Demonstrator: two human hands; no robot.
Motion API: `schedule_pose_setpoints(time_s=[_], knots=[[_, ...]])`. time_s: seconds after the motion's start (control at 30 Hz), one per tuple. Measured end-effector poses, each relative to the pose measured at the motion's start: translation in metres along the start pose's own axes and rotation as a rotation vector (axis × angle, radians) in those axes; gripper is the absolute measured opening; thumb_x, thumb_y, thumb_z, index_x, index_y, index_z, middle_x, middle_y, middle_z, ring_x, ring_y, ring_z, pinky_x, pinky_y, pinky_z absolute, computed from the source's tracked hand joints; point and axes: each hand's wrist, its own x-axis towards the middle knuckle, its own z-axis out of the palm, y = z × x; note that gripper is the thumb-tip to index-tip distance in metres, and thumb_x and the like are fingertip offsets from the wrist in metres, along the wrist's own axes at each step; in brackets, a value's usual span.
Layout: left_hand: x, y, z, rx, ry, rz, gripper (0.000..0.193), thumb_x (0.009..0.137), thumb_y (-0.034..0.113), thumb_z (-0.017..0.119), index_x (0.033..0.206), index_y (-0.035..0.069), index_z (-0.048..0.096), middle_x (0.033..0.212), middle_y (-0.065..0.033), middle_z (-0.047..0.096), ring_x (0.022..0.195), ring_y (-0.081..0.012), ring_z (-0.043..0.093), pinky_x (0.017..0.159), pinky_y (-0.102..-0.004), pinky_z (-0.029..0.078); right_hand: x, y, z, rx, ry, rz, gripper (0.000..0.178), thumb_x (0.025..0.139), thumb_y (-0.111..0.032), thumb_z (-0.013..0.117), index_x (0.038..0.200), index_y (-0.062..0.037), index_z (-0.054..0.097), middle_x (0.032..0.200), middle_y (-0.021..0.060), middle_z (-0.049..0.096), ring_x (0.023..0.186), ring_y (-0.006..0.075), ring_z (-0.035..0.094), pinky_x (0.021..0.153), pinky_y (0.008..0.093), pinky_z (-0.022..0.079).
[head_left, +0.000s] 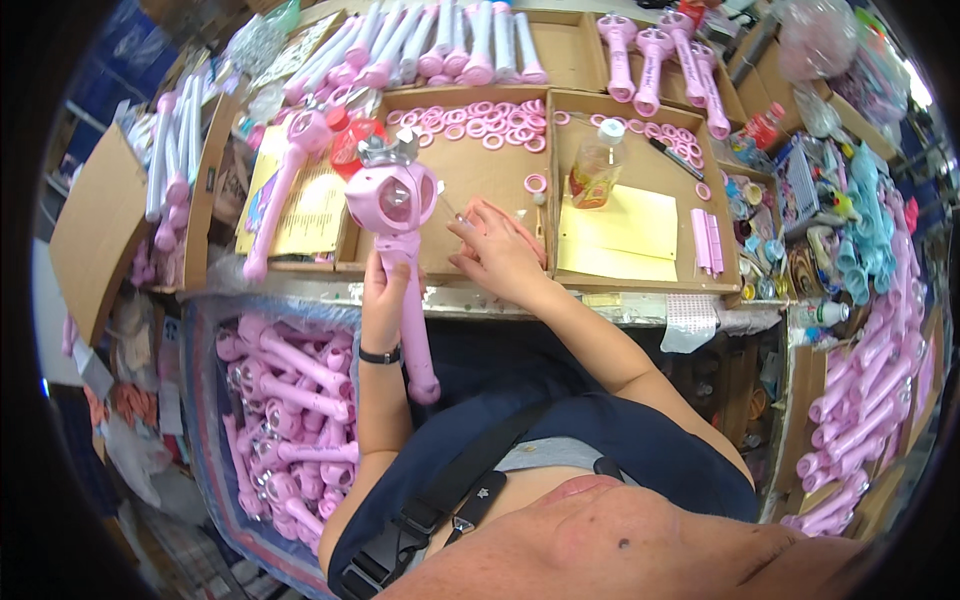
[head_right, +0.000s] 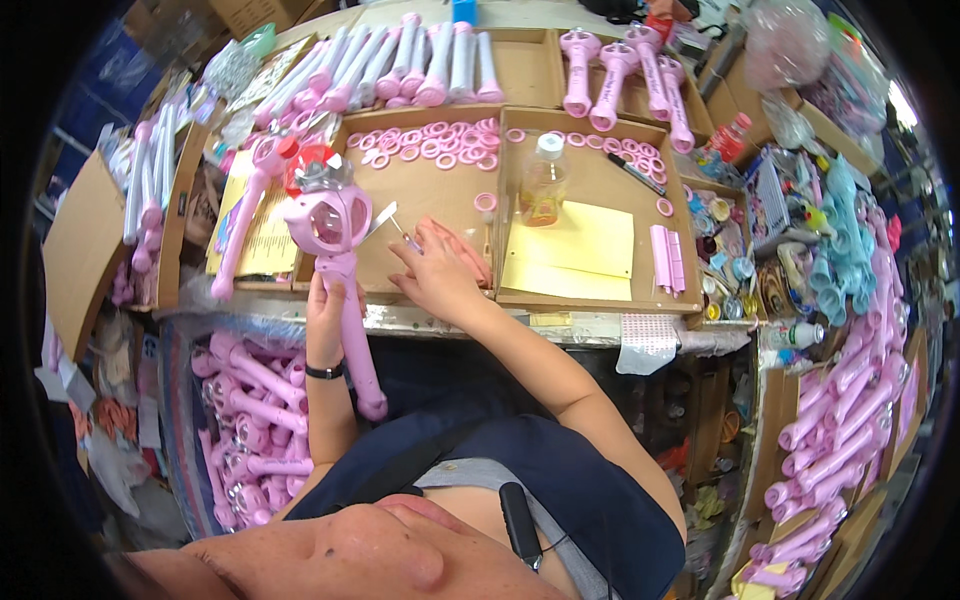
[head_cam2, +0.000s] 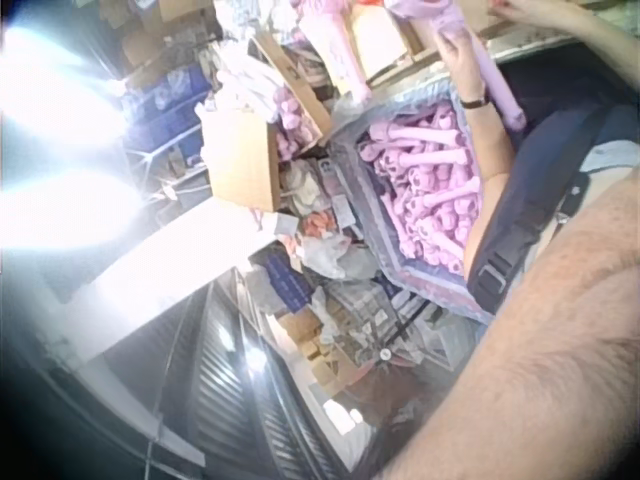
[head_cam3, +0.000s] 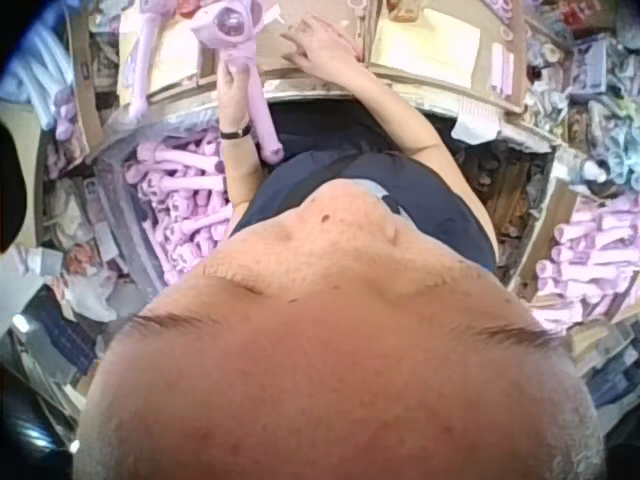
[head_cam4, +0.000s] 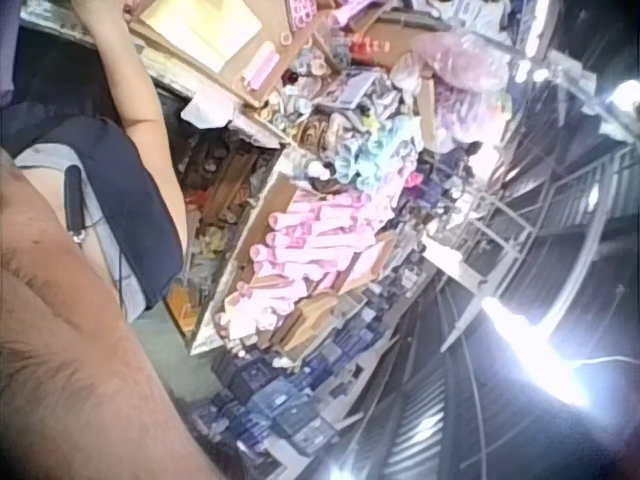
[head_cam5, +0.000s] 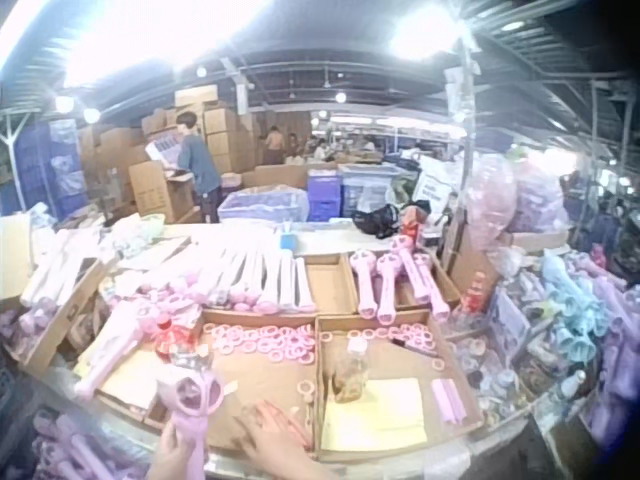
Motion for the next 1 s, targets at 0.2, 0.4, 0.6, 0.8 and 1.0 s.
schedule_pose_setpoints(time_s=[0.2, 0.4, 0.6, 0.8, 1.0], knots=[[0.013, 0.002, 0.002, 0.846, 0.163, 0.206, 0.057, 0.083, 0.022, 0.067, 0.129, 0.001, 0.042, 0.109, -0.0146, 0.059, 0.101, -0.0278, 0.059, 0.087, -0.0349, 0.046, 0.014, 0.059, -0.059, -0.170, 0.970, 0.096, 0.071, 0.073, -0.020, 0.075, 0.132, -0.0017, 0.039, 0.122, 0.0209, 0.048, 0.117, 0.0351, 0.044, 0.102, 0.0448, 0.032], [0.047, -0.011, 0.009, 1.302, 0.215, 0.229, 0.065, 0.080, 0.031, 0.069, 0.132, 0.003, 0.041, 0.117, -0.0206, 0.057, 0.103, -0.0371, 0.058, 0.083, -0.0420, 0.048, 0.039, 0.128, -0.120, 0.248, 0.438, 0.359, 0.080, 0.061, -0.030, 0.083, 0.125, 0.0004, 0.046, 0.121, 0.0180, 0.055, 0.110, 0.0268, 0.055, 0.091, 0.0360, 0.044], [0.090, -0.029, 0.003, 1.595, 0.195, 0.154, 0.066, 0.075, 0.035, 0.073, 0.126, 0.007, 0.043, 0.093, -0.0180, 0.062, 0.079, -0.0358, 0.064, 0.066, -0.0446, 0.051, 0.070, 0.176, -0.149, 0.064, 0.557, 0.295, 0.081, 0.062, -0.037, 0.083, 0.124, 0.0017, 0.048, 0.119, 0.0170, 0.057, 0.111, 0.0273, 0.055, 0.093, 0.0363, 0.043], [0.104, -0.032, 0.011, 1.693, 0.218, 0.133, 0.058, 0.074, 0.035, 0.073, 0.119, 0.007, 0.049, 0.096, -0.0173, 0.062, 0.080, -0.0359, 0.063, 0.067, -0.0447, 0.052, 0.038, 0.199, -0.168, -0.024, 0.308, 0.374, 0.070, 0.075, -0.038, 0.073, 0.128, 0.0001, 0.046, 0.122, 0.0221, 0.055, 0.113, 0.0326, 0.054, 0.095, 0.0382, 0.043], [0.092, -0.033, 0.064, 1.164, -0.071, 0.491, 0.041, 0.078, 0.022, 0.069, 0.109, -0.003, 0.057, 0.102, -0.0206, 0.059, 0.096, -0.0354, 0.056, 0.084, -0.0414, 0.045, -0.074, 0.179, -0.196, -0.390, 0.079, 0.945, 0.065, 0.081, -0.035, 0.066, 0.127, 0.0062, 0.046, 0.117, 0.0247, 0.058, 0.107, 0.0324, 0.059, 0.092, 0.0368, 0.045]])
